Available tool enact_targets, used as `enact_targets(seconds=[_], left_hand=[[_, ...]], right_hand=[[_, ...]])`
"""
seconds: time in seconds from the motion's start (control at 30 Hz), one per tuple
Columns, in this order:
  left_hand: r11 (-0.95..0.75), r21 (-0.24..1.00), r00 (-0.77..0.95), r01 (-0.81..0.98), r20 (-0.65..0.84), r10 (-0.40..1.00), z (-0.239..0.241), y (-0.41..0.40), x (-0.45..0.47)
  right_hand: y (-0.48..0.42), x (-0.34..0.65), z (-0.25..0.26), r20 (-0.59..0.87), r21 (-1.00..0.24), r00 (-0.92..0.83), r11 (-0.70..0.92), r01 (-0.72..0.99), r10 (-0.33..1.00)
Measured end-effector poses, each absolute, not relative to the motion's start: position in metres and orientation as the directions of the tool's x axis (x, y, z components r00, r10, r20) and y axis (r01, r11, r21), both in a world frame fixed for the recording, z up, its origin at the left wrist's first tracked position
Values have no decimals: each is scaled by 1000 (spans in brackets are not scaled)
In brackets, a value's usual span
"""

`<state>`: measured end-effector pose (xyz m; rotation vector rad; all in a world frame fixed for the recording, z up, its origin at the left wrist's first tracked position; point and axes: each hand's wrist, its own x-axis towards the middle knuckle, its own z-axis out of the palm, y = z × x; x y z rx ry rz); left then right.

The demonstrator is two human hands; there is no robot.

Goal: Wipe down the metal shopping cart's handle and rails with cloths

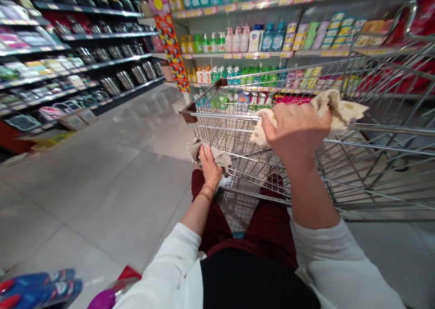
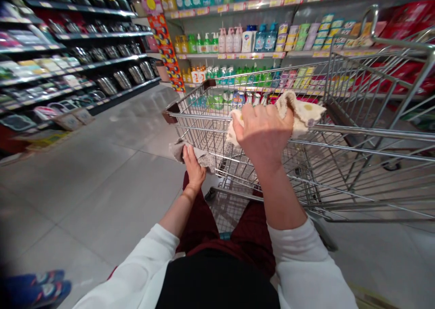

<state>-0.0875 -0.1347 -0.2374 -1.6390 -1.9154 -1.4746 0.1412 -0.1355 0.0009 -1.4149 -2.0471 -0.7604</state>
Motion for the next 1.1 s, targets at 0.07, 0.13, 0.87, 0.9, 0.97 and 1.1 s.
enact_targets(seconds=[0.07, 0.13, 0.87, 0.9, 0.97, 1.1], left_hand=[[-96, 547, -351, 832, 651, 673, -251, -140, -88], [-37, 567, -361, 823, 572, 736, -264, -148, -90], [-298, 415, -272, 859, 865, 421, -207, -152, -67], [-301, 409, -259, 862, 864, 432, -206, -151, -67], [-257, 405, -231, 878, 826, 514, -207, -148, -67], [-44, 366, -205, 929, 613, 763, -230, -146, -70]], right_hand=[[-135, 140, 1, 703, 142, -297, 282, 949, 646], [-134, 139, 0, 701, 128, -288, 281, 951, 652], [-125, 137, -8, 781, 34, -233, 333, 942, 579], [-126, 137, -7, 776, 35, -235, 331, 943, 585], [-127, 137, -6, 764, 30, -233, 327, 944, 602], [-129, 136, -4, 743, 9, -229, 332, 943, 629]])
